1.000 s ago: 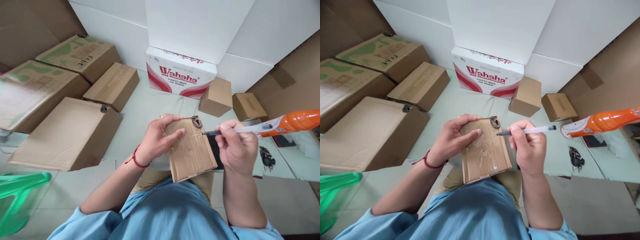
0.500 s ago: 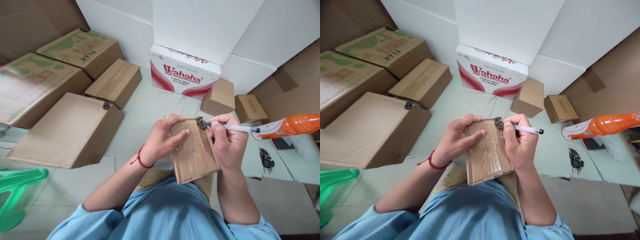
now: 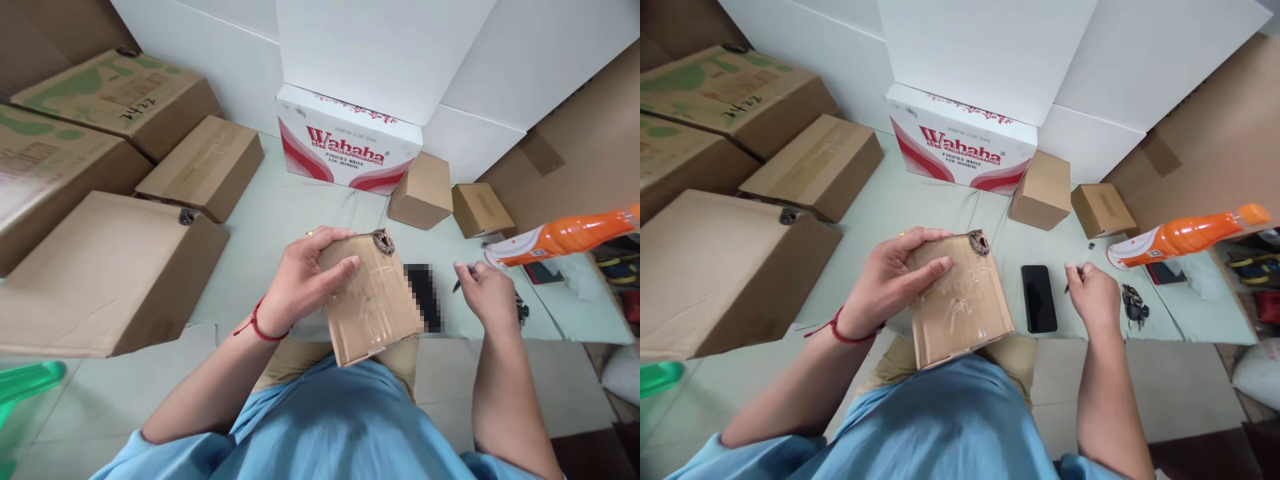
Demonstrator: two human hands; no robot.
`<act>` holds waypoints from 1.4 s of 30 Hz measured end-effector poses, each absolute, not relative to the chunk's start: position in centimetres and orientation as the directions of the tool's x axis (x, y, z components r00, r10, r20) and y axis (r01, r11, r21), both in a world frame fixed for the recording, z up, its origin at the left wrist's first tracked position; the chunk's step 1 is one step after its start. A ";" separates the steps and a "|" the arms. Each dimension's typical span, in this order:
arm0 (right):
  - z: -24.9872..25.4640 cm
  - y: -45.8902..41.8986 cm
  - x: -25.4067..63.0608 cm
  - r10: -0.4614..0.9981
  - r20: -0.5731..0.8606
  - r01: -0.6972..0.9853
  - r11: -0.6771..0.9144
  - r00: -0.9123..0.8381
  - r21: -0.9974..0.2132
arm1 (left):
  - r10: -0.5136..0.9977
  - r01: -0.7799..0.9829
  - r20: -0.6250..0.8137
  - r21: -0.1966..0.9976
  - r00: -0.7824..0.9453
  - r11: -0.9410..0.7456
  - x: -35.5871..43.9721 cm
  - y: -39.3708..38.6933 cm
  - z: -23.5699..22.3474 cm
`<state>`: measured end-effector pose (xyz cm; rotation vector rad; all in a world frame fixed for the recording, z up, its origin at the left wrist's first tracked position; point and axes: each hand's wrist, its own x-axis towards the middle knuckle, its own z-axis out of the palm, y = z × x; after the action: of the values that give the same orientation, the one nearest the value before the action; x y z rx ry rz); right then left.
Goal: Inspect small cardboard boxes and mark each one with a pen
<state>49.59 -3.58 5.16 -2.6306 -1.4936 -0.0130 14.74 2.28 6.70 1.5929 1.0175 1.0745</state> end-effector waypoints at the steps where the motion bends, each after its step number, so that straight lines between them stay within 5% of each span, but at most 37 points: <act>1: 4.3 -3.6 51.4 0.829 -0.112 0.836 -0.547 0.548 0.045 | 0.946 0.129 0.180 0.967 0.271 -0.221 14.8 2.3 6.7; 3: 2.7 -3.7 53.9 0.750 -0.316 0.813 -0.554 0.581 0.178 | 0.949 0.132 0.170 0.969 0.267 -0.211 15.0 2.3 6.9; 5: 1.2 -4.1 54.8 0.725 -0.366 0.810 -0.555 0.583 0.190 | 0.951 0.131 0.159 0.971 0.265 -0.199 15.2 2.3 7.0; 17: -4.6 -9.6 43.9 0.855 -0.108 0.861 -0.507 0.507 0.025 | 0.968 0.115 0.113 0.983 0.223 -0.141 15.7 2.1 6.8; 27: -5.1 -9.0 44.7 0.818 -0.113 0.796 -0.576 0.565 -0.189 | 0.961 0.116 0.134 0.979 0.242 -0.166 15.7 2.1 6.9; 31: -2.7 -9.5 45.3 0.818 0.005 0.745 -0.521 0.575 -0.417 | 0.958 0.112 0.146 0.978 0.246 -0.178 15.7 2.3 6.6; 35: 3.5 -10.6 43.1 0.819 0.249 0.758 -0.303 0.517 -0.578 | 0.958 0.127 0.142 0.976 0.248 -0.178 15.7 2.3 6.7; 39: 9.8 -10.8 37.9 0.798 0.523 0.863 0.007 0.299 -0.505 | 0.963 0.120 0.130 0.980 0.237 -0.161 16.0 2.2 6.9; 42: 11.5 -10.2 34.6 0.783 0.593 0.887 0.125 0.186 -0.444 | 0.962 0.115 0.135 0.979 0.239 -0.166 16.0 2.2 6.8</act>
<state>34.61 -10.15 11.53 -1.6651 -1.6052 -0.1646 16.00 2.20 6.81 1.5212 1.0530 1.0754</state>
